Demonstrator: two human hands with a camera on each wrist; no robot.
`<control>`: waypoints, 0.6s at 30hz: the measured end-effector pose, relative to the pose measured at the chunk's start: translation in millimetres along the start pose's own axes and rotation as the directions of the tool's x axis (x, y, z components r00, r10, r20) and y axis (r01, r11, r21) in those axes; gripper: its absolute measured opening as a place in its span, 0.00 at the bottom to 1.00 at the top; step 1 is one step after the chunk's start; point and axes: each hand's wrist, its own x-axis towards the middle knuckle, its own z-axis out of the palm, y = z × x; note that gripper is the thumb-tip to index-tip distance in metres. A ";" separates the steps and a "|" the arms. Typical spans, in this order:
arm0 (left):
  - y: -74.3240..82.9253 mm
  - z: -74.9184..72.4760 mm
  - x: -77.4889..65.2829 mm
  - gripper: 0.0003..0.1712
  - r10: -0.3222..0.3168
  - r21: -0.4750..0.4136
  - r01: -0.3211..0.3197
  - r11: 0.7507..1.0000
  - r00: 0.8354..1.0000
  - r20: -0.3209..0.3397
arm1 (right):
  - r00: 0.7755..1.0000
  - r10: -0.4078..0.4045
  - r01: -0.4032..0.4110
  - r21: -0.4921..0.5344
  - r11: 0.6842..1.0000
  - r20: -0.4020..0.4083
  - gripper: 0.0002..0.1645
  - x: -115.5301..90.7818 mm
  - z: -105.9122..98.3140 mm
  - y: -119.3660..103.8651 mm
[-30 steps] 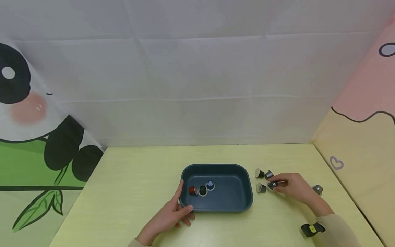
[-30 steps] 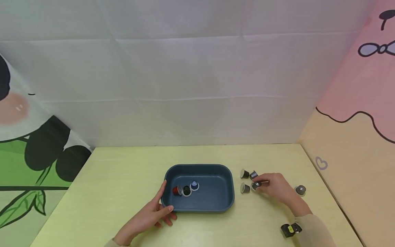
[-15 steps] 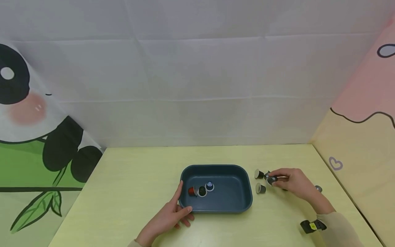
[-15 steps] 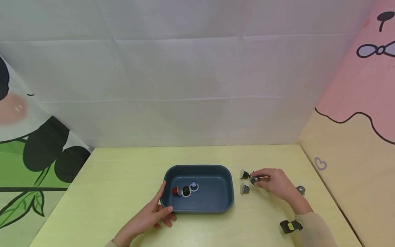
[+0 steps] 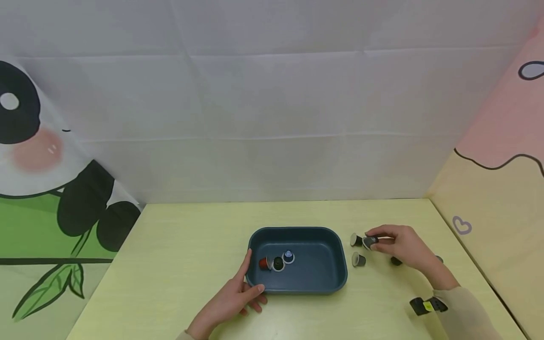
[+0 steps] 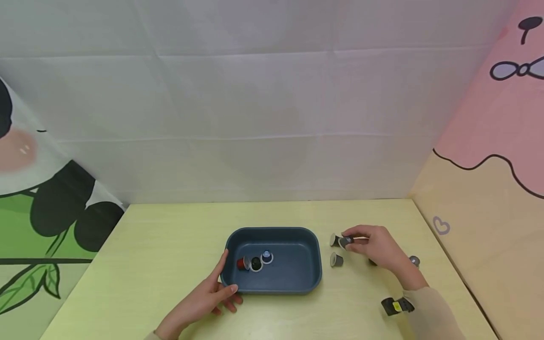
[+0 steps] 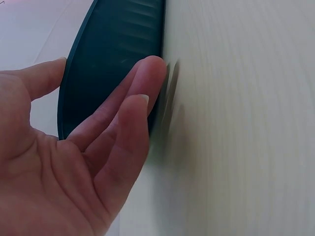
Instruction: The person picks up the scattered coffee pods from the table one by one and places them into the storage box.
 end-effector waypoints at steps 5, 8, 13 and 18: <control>0.0 -0.2 0.0 0.54 -0.002 -0.004 0.002 1.000 1.000 0.002 | 1.000 -0.004 0.004 0.021 1.000 -0.006 0.17 4.4 0.2 -6.6; 0.2 -0.1 -0.2 0.54 -0.003 -0.006 0.003 1.000 1.000 0.002 | 1.000 -0.002 0.003 0.049 0.999 -0.010 0.17 7.6 0.7 -9.2; 0.5 0.0 -0.3 0.54 -0.003 -0.004 0.003 1.000 1.000 0.002 | 1.000 0.001 0.000 0.082 0.997 -0.011 0.16 13.5 1.2 -15.0; -0.7 -0.3 0.1 0.54 -0.003 -0.002 0.003 1.000 1.000 0.002 | 1.000 0.021 -0.020 0.100 0.995 -0.007 0.16 19.2 1.6 -22.1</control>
